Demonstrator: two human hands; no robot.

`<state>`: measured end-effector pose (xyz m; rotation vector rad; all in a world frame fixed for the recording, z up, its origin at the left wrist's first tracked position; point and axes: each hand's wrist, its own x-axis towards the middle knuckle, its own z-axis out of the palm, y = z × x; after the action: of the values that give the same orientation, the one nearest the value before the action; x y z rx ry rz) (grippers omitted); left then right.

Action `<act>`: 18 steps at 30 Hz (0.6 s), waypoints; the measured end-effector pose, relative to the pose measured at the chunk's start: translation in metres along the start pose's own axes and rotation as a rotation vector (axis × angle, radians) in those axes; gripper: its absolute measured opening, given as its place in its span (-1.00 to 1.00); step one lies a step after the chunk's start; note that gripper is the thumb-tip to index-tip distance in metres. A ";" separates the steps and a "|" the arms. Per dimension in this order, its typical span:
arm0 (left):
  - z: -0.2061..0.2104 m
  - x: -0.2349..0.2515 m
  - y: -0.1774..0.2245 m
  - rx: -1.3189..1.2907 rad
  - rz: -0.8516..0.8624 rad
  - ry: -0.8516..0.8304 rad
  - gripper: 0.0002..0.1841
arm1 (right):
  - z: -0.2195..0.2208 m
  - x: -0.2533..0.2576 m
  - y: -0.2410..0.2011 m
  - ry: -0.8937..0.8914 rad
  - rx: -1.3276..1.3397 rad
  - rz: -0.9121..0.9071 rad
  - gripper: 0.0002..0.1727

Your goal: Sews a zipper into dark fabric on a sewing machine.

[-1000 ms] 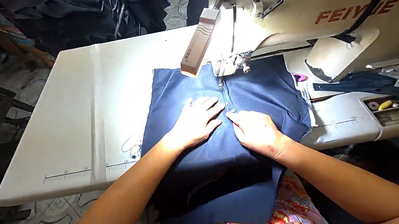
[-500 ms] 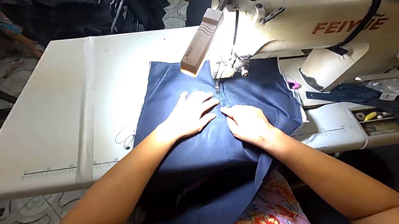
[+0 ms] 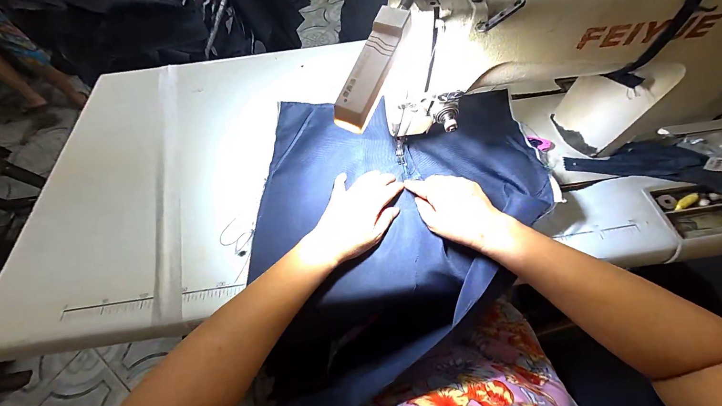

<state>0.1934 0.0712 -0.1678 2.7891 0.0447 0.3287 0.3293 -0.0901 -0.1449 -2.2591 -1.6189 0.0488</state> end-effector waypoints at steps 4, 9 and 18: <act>-0.002 0.002 -0.002 0.004 -0.015 -0.021 -0.46 | -0.002 0.002 0.000 -0.032 -0.002 0.022 -0.58; -0.007 0.010 -0.005 -0.017 -0.028 -0.065 -0.48 | -0.007 0.008 -0.001 -0.085 0.011 0.063 -0.57; -0.006 0.023 -0.020 -0.012 -0.007 -0.048 -0.49 | -0.002 0.018 0.005 -0.015 0.009 0.047 -0.58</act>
<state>0.2146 0.0941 -0.1634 2.7829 0.0403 0.2588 0.3402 -0.0757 -0.1411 -2.2947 -1.5701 0.0850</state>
